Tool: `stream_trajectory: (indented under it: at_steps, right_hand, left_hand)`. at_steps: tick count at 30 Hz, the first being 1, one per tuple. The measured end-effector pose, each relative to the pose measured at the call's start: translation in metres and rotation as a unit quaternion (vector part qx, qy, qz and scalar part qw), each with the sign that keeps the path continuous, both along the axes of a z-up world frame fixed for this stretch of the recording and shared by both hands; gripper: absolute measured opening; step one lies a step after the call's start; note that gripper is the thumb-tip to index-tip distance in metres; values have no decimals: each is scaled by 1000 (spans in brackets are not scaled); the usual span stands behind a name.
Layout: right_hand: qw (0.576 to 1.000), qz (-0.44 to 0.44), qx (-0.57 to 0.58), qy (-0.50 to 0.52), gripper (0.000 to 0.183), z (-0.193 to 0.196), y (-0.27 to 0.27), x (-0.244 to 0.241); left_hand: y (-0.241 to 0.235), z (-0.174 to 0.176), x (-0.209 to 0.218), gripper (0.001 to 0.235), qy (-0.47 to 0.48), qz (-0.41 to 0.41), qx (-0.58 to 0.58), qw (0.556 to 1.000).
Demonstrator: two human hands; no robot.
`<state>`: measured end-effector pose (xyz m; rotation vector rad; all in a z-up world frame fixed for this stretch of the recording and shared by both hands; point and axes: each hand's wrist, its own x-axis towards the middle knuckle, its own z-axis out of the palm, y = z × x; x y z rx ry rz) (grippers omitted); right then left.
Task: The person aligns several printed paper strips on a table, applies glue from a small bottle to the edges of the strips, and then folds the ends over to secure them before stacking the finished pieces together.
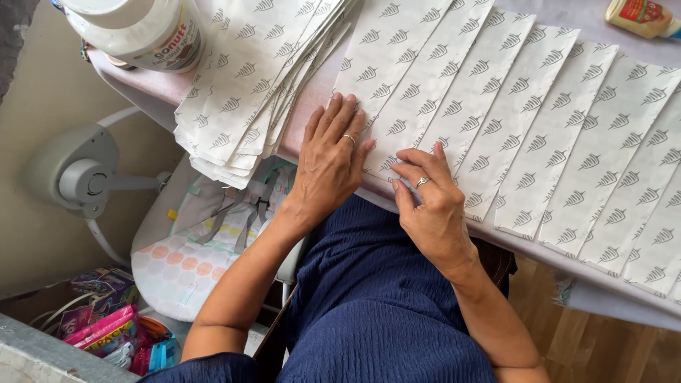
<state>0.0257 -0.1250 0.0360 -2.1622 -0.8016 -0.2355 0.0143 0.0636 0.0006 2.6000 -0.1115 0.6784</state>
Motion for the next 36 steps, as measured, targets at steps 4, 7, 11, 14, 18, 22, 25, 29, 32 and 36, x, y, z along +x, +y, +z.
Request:
stream_trajectory:
  at_steps: [4,7,11,14,18,22,25,29,32,36]
  right_hand:
    - [999,8,-41,-29,20,-4,1,-2]
    - [997,14,-60,-39,19,-3,3,-4]
    - [998,22,-42,-39,21,11,7,-4]
    - [999,32,4,-32,21,18,14,-1]
    - [996,72,46,-34,17,7,35,-1]
    - [993,83,27,-84,19,-13,57,2]
    - [990,75,7,-115,17,-24,62,4]
    - [990,69,-4,-123,13,-25,59,4]
    - [990,70,-4,-125,11,-23,57,5]
    - [992,74,5,-98,9,-19,56,6]
  left_hand:
    - [8,-6,4,33,6,-11,2,1000]
    - [12,-4,7,33,27,-16,-10,999]
    - [18,-2,7,31,-65,-45,-87,993]
    - [36,13,-6,24,-121,-71,-150,979]
    - [62,23,-30,21,-68,-122,-148,979]
    - [63,22,-37,19,-43,-149,-152,976]
    - [60,19,-36,14,-45,-145,-152,977]
    - [58,13,-35,11,-58,-141,-172,973]
    - [56,15,-33,7,-66,-141,-186,970]
    - [54,15,-28,5,-76,-137,-209,965]
